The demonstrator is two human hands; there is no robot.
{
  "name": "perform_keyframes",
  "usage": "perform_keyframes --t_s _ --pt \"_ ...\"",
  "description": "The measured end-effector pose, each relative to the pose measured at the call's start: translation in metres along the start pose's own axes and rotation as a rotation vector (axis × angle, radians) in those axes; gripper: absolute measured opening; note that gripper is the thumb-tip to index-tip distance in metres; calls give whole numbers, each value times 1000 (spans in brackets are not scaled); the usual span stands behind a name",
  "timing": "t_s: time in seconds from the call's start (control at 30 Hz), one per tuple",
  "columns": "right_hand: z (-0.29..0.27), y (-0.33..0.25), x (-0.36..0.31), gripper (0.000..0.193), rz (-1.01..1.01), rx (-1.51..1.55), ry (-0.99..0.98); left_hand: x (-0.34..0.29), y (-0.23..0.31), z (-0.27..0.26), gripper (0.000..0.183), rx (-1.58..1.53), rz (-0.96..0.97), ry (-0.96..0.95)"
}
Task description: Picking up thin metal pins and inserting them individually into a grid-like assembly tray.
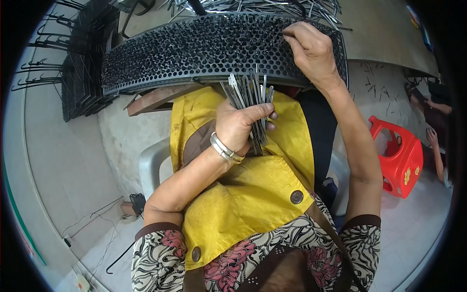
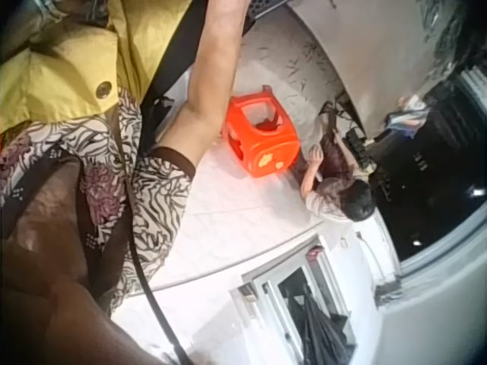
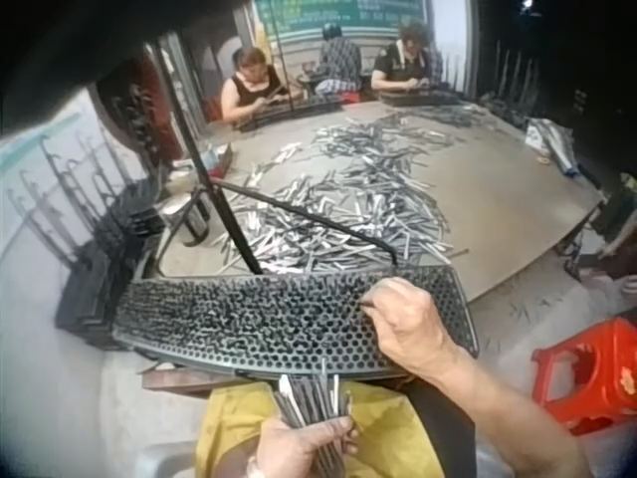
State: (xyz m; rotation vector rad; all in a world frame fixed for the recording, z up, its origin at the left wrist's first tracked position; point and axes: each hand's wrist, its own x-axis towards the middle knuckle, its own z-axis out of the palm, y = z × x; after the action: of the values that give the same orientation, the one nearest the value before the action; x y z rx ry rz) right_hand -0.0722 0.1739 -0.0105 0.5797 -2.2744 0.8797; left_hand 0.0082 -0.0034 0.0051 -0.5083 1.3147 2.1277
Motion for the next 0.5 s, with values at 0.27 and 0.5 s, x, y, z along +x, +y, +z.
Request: perform_keyframes --t_s 0.27,0.5 --pt "-1 0 -2 10 -119 -126 -135 2 0 2 13 6 -10 -14" --pt "-5 -30 -5 10 51 -58 -81 5 -1 2 15 -3 11 -30"
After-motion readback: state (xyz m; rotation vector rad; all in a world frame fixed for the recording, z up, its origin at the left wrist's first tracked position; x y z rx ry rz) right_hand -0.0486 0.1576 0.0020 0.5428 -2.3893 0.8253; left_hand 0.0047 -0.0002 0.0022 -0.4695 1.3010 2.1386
